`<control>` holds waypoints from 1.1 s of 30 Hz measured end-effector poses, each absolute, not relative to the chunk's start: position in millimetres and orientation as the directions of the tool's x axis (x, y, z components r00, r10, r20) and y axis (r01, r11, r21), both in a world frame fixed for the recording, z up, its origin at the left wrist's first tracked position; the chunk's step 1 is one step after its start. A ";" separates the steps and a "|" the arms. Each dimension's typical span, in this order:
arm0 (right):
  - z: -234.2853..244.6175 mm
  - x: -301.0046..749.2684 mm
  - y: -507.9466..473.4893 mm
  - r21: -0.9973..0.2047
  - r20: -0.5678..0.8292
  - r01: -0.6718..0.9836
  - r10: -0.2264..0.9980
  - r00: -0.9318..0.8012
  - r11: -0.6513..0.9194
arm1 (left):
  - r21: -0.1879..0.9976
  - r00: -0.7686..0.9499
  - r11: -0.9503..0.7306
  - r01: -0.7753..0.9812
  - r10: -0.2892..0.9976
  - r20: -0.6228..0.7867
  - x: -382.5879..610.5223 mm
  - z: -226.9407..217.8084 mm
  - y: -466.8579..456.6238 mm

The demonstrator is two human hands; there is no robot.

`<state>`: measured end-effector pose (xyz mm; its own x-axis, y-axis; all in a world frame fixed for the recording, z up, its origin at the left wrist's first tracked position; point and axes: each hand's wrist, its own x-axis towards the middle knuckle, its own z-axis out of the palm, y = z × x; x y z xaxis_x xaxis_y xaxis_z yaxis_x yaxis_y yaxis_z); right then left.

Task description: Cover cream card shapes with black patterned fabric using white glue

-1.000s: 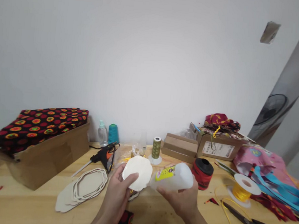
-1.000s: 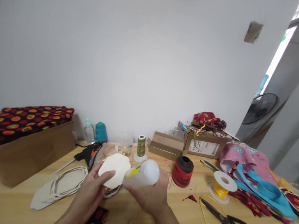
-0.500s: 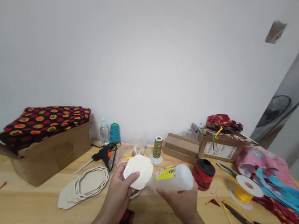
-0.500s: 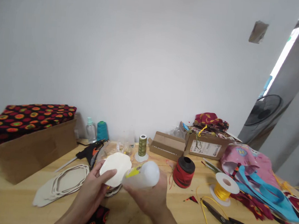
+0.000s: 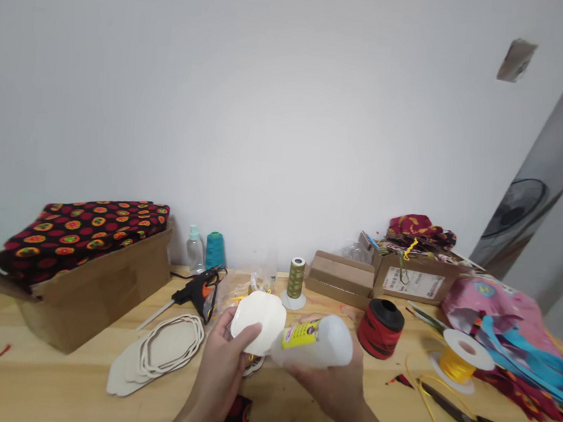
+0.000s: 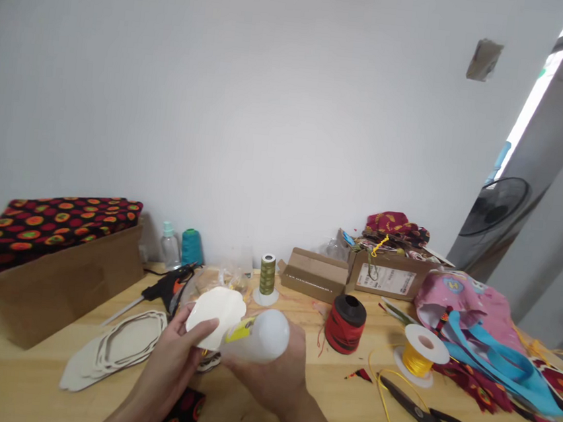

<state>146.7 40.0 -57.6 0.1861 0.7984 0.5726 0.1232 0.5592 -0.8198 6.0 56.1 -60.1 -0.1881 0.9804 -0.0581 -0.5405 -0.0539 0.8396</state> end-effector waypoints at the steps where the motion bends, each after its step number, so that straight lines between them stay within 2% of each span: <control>1: -57.2 148.5 41.3 -0.833 0.551 0.111 0.799 0.240 0.541 | 0.840 -0.189 -0.055 -0.540 0.980 -0.058 5.9 -59.9 56.0; 3: -56.1 153.0 45.2 -0.846 0.523 0.083 0.791 0.317 0.527 | 0.840 -0.190 -0.054 -0.540 0.980 -0.059 5.6 -59.9 55.8; 7: -55.6 159.5 52.9 -0.827 0.538 0.050 0.761 0.364 0.560 | 0.842 -0.194 -0.049 -0.537 0.979 -0.067 5.9 -60.1 55.3; 20: -52.1 159.1 56.2 -0.804 0.451 -0.100 0.710 0.541 0.586 | 0.855 -0.154 0.026 -0.518 0.980 -0.123 17.8 -44.9 48.6; 28: -52.4 161.4 55.4 -0.737 0.508 -0.216 0.736 0.447 0.640 | 0.886 -0.088 0.036 -0.463 0.992 -0.086 16.2 -49.5 47.6; 33: -53.5 160.2 57.5 -0.723 0.535 -0.212 0.727 0.431 0.658 | 0.904 -0.033 0.050 -0.424 0.997 -0.071 14.6 -55.1 50.0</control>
